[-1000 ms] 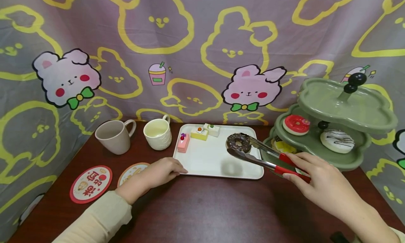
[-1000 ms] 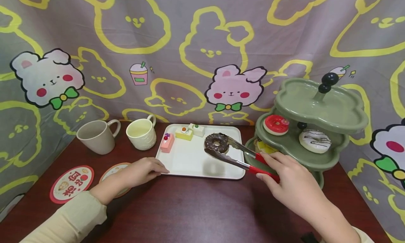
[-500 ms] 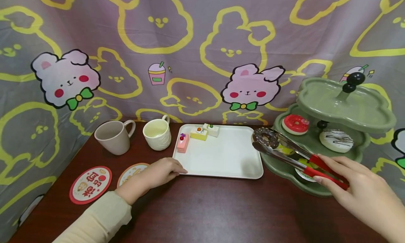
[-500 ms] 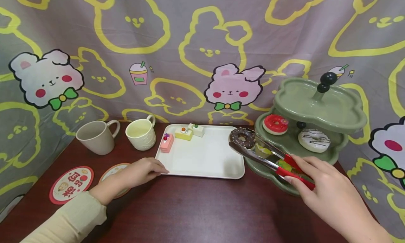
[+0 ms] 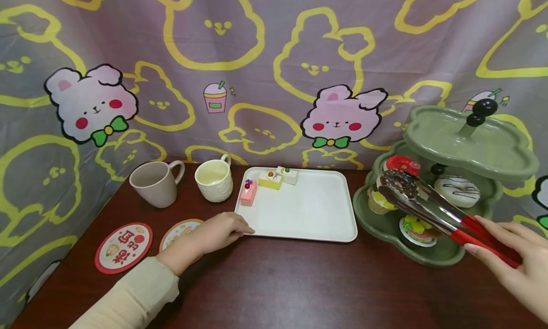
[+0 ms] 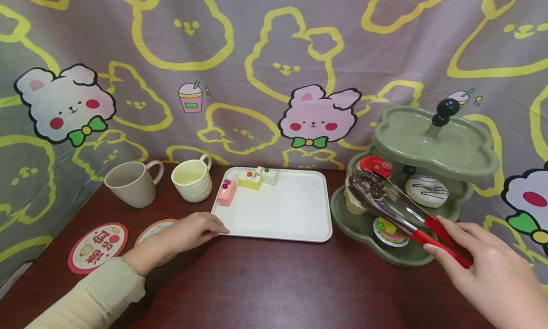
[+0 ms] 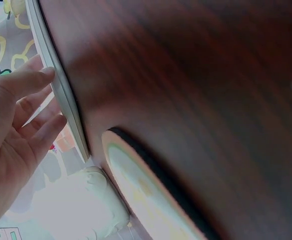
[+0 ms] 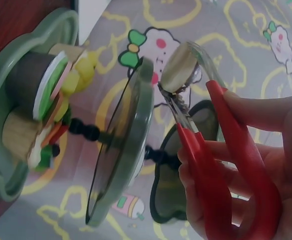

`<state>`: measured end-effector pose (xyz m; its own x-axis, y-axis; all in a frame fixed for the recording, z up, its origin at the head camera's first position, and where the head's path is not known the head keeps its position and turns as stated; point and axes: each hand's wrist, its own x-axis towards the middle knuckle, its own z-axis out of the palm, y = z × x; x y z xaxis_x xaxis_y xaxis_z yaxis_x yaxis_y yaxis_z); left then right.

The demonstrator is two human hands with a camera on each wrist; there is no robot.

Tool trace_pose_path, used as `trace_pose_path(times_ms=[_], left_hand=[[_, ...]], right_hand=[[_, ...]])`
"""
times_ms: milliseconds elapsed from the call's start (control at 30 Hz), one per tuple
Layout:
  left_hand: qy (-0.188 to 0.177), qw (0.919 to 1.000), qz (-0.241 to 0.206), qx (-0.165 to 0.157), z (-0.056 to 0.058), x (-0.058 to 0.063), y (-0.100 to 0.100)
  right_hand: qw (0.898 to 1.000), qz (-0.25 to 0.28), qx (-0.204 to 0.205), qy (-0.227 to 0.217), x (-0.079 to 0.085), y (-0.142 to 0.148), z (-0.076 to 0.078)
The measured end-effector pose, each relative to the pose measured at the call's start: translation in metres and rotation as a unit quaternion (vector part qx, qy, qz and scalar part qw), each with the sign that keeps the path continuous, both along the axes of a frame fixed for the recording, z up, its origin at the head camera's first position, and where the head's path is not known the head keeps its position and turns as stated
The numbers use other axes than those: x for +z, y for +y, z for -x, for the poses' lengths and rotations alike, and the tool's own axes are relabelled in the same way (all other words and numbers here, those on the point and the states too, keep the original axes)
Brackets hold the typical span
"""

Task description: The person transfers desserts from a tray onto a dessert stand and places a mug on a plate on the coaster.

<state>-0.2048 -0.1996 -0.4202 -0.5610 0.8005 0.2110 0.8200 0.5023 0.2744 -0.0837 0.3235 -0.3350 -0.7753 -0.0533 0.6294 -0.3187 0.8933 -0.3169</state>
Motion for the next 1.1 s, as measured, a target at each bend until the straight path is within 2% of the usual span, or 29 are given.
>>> trace_pose_path(times_ms=[233, 367, 467, 600, 967, 1100], left_hand=[[-0.004, 1.0, 0.003, 0.0, 0.003, -0.003, -0.001], [-0.005, 1.0, 0.003, 0.002, 0.003, -0.003, -0.001], [-0.006, 1.0, 0.002, 0.002, 0.003, -0.002, -0.001], [-0.004, 1.0, 0.002, 0.004, 0.002, -0.002, -0.002], [-0.001, 1.0, -0.001, -0.001, 0.002, -0.003, -0.002], [-0.005, 1.0, 0.0, 0.002, 0.002, -0.001, -0.002]], right_hand=[[0.999, 0.035, -0.024, -0.013, -0.015, 0.019, -0.003], [0.997, 0.022, -0.067, -0.036, -0.019, 0.027, -0.006], [0.995, 0.01, -0.089, -0.036, -0.02, 0.034, -0.008], [0.996, 0.023, -0.089, -0.021, -0.027, 0.044, -0.008], [0.992, 0.051, -0.098, -0.054, -0.041, 0.062, -0.003], [0.99, 0.055, -0.11, -0.071, -0.059, 0.086, 0.008]])
